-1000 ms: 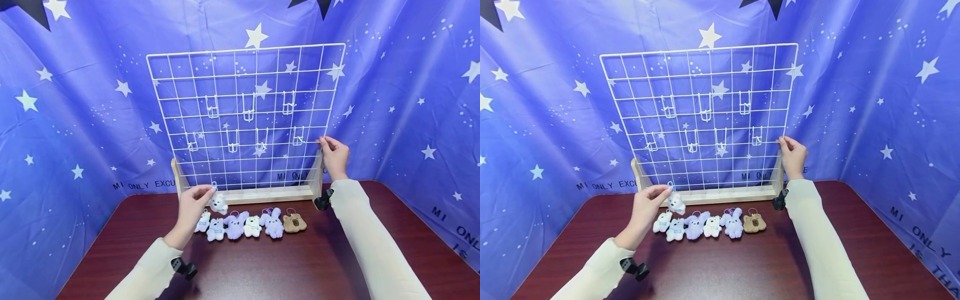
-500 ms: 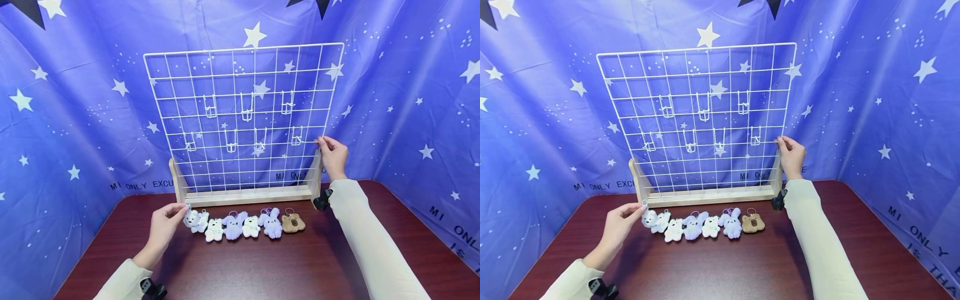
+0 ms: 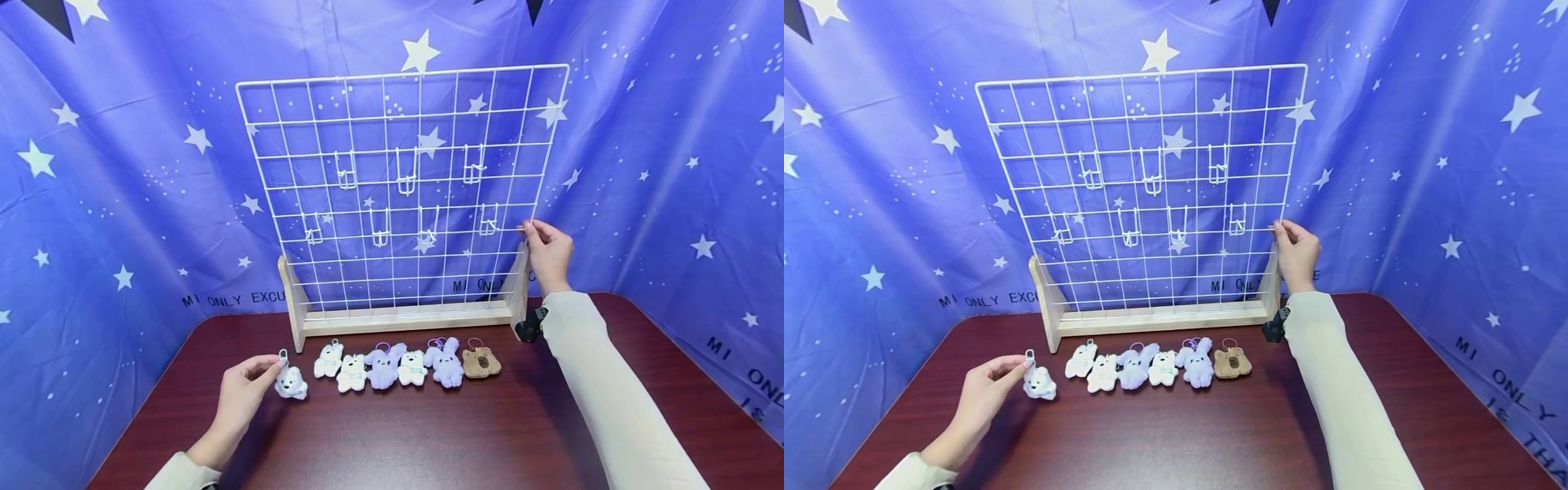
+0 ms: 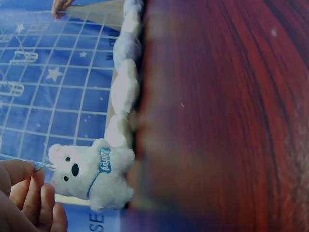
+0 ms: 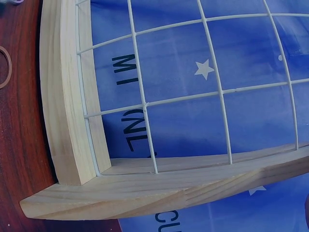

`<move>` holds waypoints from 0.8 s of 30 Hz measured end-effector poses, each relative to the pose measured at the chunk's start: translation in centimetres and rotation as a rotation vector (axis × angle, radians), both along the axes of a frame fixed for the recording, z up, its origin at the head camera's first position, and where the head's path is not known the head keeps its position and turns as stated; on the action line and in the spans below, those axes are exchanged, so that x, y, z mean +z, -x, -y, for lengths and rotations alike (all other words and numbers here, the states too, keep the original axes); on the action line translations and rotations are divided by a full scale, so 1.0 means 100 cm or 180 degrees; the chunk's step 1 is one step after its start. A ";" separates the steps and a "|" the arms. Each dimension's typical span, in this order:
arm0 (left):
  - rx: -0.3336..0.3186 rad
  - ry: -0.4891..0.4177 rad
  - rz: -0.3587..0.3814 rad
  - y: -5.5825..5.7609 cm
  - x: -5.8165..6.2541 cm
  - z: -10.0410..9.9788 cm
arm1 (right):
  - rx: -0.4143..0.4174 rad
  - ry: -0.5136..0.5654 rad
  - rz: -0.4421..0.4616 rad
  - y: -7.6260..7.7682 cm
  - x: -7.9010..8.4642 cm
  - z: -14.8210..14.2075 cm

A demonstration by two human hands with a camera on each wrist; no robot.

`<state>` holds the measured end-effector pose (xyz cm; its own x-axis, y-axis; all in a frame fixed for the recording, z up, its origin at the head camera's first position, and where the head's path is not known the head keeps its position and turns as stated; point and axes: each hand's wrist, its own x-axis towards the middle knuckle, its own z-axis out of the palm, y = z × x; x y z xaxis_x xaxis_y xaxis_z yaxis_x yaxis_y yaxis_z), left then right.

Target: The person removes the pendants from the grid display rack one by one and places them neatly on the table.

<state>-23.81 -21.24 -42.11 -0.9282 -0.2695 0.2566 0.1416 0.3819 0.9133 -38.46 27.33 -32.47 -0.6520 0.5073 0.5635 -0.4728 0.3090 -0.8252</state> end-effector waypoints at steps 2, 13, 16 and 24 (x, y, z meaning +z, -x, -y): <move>-0.0034 -0.0057 0.0028 0.004 -0.004 0.002 | 0.0015 0.0009 0.0004 -0.001 0.001 -0.001; -0.0001 -0.0009 0.0185 0.042 -0.024 0.009 | 0.0050 0.0066 0.0085 0.002 0.001 -0.001; -0.0060 0.0097 0.0244 0.049 -0.026 0.007 | 0.0011 0.0043 0.0075 0.002 0.001 -0.001; -0.0106 0.0230 0.0330 0.065 -0.031 0.002 | 0.0046 0.0018 0.0079 -0.016 0.013 0.009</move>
